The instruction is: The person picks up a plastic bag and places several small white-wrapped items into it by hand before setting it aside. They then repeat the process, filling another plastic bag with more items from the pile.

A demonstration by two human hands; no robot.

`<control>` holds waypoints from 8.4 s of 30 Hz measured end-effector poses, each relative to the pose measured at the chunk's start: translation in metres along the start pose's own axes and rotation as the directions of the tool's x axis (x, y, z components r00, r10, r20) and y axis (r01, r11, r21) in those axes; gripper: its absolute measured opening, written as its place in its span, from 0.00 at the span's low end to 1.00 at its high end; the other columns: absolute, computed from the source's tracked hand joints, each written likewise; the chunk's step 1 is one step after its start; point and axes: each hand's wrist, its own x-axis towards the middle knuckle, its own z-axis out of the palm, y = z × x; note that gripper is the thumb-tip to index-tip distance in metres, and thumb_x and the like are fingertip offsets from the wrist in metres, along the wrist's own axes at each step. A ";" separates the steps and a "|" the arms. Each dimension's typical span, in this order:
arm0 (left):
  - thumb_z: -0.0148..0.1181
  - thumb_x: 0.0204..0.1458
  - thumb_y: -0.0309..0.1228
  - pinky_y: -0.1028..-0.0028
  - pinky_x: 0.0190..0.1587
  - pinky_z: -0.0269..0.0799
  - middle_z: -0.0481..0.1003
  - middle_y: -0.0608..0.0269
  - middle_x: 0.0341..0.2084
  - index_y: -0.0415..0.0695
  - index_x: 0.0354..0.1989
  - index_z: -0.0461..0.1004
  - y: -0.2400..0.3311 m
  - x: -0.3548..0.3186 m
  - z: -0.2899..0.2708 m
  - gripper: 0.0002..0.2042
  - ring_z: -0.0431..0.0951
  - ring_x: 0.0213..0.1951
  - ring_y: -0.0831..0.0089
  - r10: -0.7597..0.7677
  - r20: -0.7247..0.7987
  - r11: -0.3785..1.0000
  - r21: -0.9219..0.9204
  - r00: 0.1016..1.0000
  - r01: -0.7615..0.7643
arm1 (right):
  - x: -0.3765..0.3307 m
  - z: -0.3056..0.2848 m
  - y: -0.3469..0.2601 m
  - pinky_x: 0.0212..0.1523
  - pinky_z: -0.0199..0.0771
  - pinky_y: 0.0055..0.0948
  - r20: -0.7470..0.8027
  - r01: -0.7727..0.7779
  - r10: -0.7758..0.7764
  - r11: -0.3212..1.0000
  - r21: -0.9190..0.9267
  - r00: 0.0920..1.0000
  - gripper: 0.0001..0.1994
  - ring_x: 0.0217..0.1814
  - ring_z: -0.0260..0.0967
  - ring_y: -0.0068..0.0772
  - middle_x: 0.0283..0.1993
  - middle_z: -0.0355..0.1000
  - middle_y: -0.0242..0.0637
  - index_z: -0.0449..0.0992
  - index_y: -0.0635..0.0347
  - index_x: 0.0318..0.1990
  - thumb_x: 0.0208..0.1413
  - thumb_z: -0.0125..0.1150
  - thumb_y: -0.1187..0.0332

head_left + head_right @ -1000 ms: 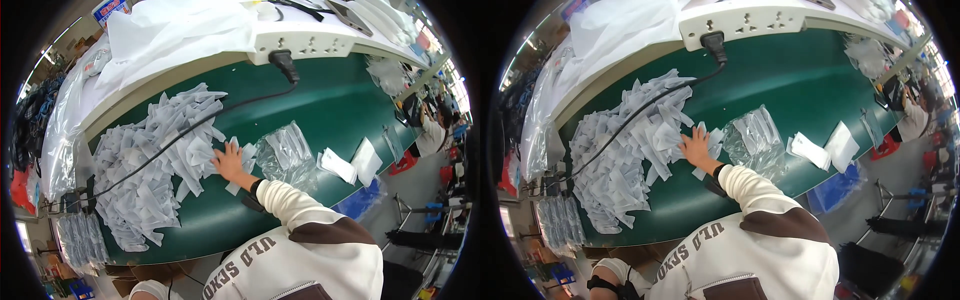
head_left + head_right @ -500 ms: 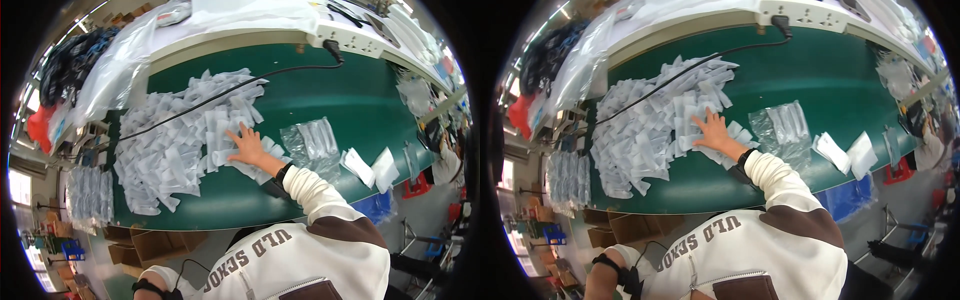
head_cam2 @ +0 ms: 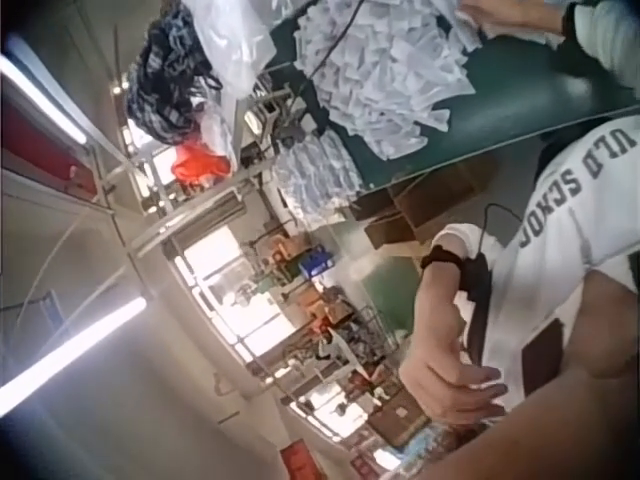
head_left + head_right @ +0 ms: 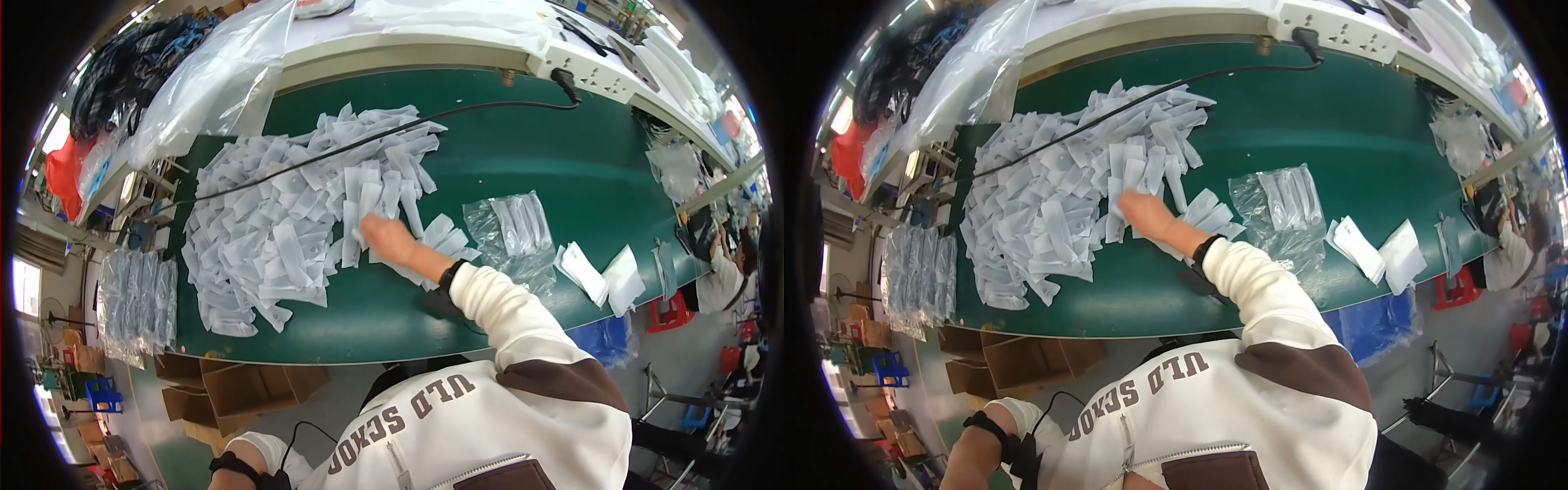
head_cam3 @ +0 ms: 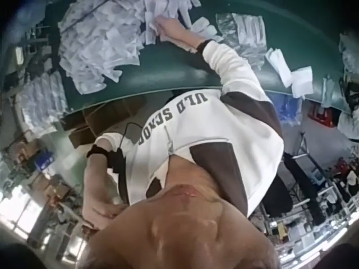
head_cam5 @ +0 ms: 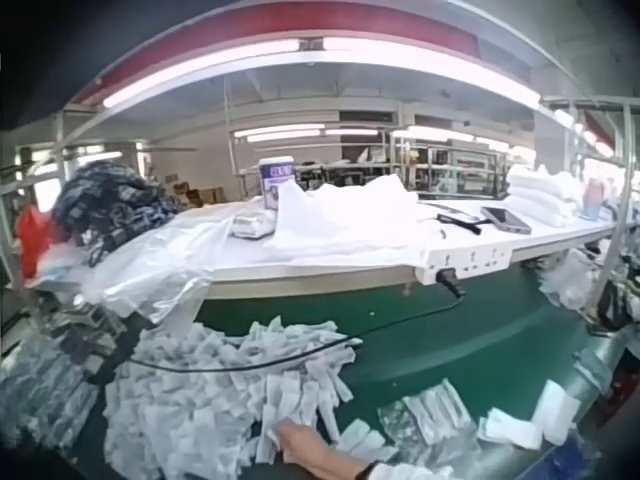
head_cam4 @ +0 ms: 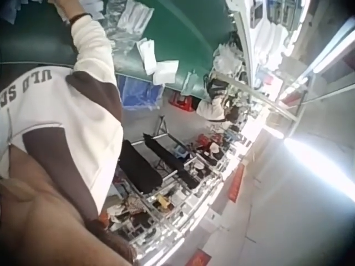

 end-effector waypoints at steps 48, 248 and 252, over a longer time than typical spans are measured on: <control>0.68 0.35 0.28 0.52 0.58 0.58 0.68 0.59 0.51 0.49 0.38 0.74 -0.243 -0.333 0.176 0.18 0.66 0.53 0.57 -0.824 -0.290 0.295 0.514 0.487 0.806 | -0.141 -0.021 -0.073 0.29 0.73 0.36 0.437 -0.691 0.587 0.712 0.122 0.682 0.14 0.29 0.74 0.35 0.35 0.71 0.39 0.68 0.59 0.41 0.47 0.64 0.74; 0.65 0.49 0.32 0.59 0.42 0.70 0.69 0.52 0.37 0.41 0.40 0.68 -0.385 -0.164 0.313 0.14 0.71 0.38 0.54 -0.755 -0.094 0.617 0.232 0.649 0.752 | -0.310 -0.245 -0.165 0.57 0.67 0.31 -0.039 -0.915 0.982 0.187 0.358 0.185 0.36 0.56 0.69 0.33 0.56 0.72 0.43 0.66 0.66 0.63 0.46 0.71 0.62; 0.61 0.54 0.30 0.63 0.33 0.69 0.70 0.55 0.27 0.40 0.34 0.68 -0.396 -0.160 0.314 0.09 0.72 0.29 0.58 -0.783 -0.074 0.617 0.035 0.618 0.786 | -0.295 -0.225 -0.118 0.56 0.68 0.30 -0.039 -0.887 0.959 0.275 0.371 0.281 0.34 0.54 0.70 0.32 0.54 0.73 0.43 0.67 0.68 0.62 0.48 0.71 0.61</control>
